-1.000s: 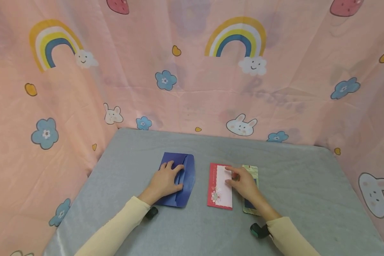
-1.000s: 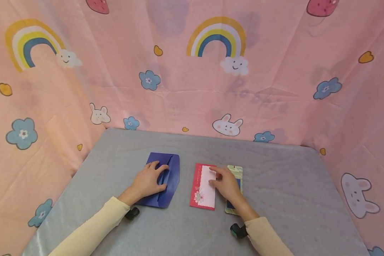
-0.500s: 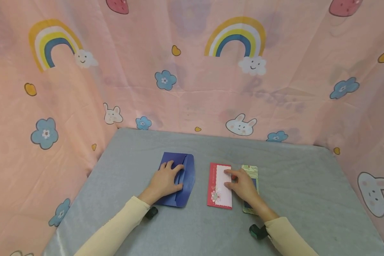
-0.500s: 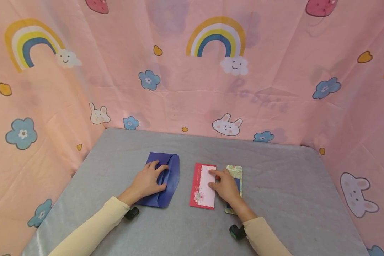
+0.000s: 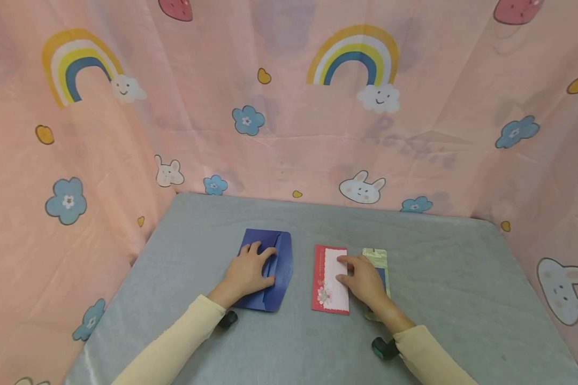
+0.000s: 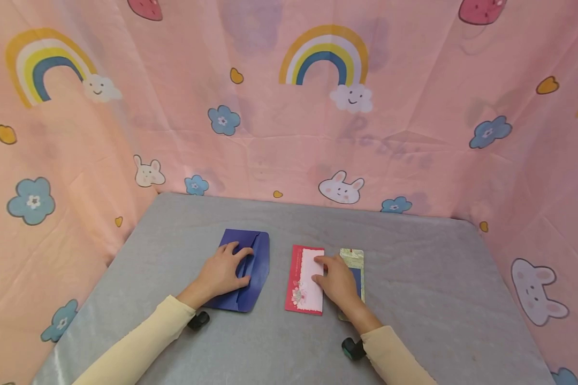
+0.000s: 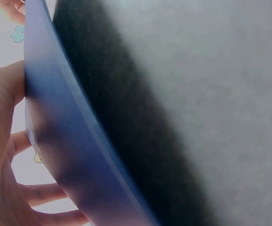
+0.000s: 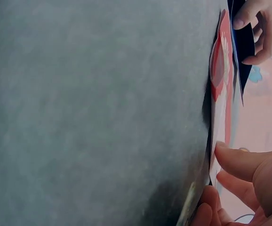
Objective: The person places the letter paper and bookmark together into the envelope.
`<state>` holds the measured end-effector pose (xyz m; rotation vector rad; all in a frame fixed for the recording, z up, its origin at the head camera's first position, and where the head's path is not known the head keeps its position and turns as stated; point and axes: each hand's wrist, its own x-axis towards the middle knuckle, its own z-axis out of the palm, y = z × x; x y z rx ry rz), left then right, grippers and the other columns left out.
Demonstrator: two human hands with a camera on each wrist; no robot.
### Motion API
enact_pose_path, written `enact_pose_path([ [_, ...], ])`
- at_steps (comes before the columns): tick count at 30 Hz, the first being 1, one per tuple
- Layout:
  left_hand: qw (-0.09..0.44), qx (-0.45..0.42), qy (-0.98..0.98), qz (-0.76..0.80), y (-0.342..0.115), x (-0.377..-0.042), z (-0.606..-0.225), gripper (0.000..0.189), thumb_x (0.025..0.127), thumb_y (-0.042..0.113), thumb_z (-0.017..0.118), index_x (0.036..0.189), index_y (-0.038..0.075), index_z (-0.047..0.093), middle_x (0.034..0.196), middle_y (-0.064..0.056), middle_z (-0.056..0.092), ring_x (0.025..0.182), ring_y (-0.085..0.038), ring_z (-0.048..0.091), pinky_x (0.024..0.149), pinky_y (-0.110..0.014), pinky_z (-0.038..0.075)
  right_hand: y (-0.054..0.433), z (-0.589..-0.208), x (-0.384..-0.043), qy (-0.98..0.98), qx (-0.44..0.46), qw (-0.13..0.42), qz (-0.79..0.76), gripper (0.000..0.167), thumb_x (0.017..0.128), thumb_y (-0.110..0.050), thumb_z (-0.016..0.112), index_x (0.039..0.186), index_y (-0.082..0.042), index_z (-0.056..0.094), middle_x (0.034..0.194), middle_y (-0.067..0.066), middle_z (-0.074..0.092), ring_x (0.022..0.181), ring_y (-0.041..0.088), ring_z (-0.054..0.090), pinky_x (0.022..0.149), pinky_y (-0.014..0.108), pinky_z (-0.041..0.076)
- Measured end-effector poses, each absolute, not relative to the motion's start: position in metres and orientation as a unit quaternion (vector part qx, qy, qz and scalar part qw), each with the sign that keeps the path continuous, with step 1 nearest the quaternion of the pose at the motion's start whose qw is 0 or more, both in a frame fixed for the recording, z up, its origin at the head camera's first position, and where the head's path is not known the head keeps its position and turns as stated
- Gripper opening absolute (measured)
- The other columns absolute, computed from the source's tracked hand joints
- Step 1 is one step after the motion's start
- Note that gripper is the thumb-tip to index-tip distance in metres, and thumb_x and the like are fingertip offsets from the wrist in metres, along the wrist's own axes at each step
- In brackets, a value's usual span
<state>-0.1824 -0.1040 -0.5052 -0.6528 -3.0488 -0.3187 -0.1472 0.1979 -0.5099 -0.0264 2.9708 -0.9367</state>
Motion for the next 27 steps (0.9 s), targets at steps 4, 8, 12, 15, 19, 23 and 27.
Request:
enact_pose_path([
  [4,0.002,-0.208,-0.973,-0.102,-0.1035,-0.1822,-0.505,0.062,0.08,0.046,0.072,0.137,0.031,0.054,0.141,-0.021,0.052,0.129,-0.047,0.05,0.082,-0.059,0.055,0.1985,-0.51,-0.147,0.95,-0.009,0.015,-0.312,0.046,0.083,-0.014,0.077,0.127,-0.006,0.066,0.088,0.009,0.058,0.076,0.017,0.047,0.064,0.028,0.035],
  [8,0.007,-0.209,-0.972,-0.103,-0.1031,-0.1822,-0.5051,0.062,0.08,0.046,0.072,0.137,0.031,0.055,0.141,-0.021,0.052,0.128,-0.047,0.05,0.082,-0.058,0.055,0.1995,-0.511,-0.1463,0.945,-0.003,0.021,-0.328,0.045,0.084,-0.014,0.076,0.127,-0.006,0.065,0.081,0.006,0.052,0.072,0.016,0.044,0.062,0.027,0.032],
  [12,0.007,-0.209,-0.972,-0.104,-0.1031,-0.1818,-0.5052,0.062,0.08,0.046,0.072,0.137,0.03,0.055,0.141,-0.021,0.052,0.128,-0.047,0.05,0.081,-0.058,0.055,0.2001,-0.5121,-0.1461,0.94,0.003,0.023,-0.339,0.044,0.085,-0.014,0.075,0.127,-0.007,0.065,0.078,0.004,0.05,0.07,0.015,0.043,0.061,0.026,0.032],
  [15,0.005,-0.208,-0.973,-0.104,-0.1035,-0.1813,-0.5052,0.062,0.08,0.046,0.072,0.137,0.03,0.055,0.142,-0.021,0.052,0.129,-0.047,0.05,0.081,-0.058,0.055,0.2001,-0.5124,-0.1465,0.937,0.008,0.022,-0.348,0.043,0.085,-0.014,0.075,0.126,-0.008,0.066,0.077,0.004,0.05,0.069,0.015,0.043,0.06,0.025,0.032],
  [19,0.007,-0.208,-0.972,-0.105,-0.1036,-0.1809,-0.5049,0.061,0.079,0.045,0.072,0.136,0.03,0.055,0.141,-0.021,0.052,0.128,-0.046,0.05,0.08,-0.058,0.055,0.2008,-0.512,-0.1471,0.935,0.007,0.023,-0.354,0.041,0.085,-0.011,0.075,0.125,-0.007,0.066,0.076,0.004,0.05,0.069,0.015,0.044,0.058,0.025,0.033],
  [23,0.007,-0.207,-0.973,-0.105,-0.1036,-0.1806,-0.5045,0.062,0.079,0.045,0.072,0.136,0.03,0.055,0.141,-0.02,0.052,0.128,-0.046,0.051,0.079,-0.057,0.056,0.2011,-0.5113,-0.1481,0.934,-0.002,0.025,-0.357,0.039,0.085,-0.01,0.074,0.123,-0.007,0.067,0.076,0.004,0.051,0.068,0.015,0.044,0.057,0.024,0.033],
  [27,0.006,-0.206,-0.973,-0.105,-0.1036,-0.1811,-0.5054,0.062,0.079,0.045,0.072,0.136,0.03,0.055,0.141,-0.02,0.052,0.128,-0.046,0.05,0.078,-0.057,0.056,0.2019,-0.5104,-0.1487,0.932,-0.011,0.025,-0.361,0.039,0.084,-0.009,0.075,0.122,-0.005,0.067,0.076,0.004,0.052,0.066,0.014,0.044,0.056,0.023,0.033],
])
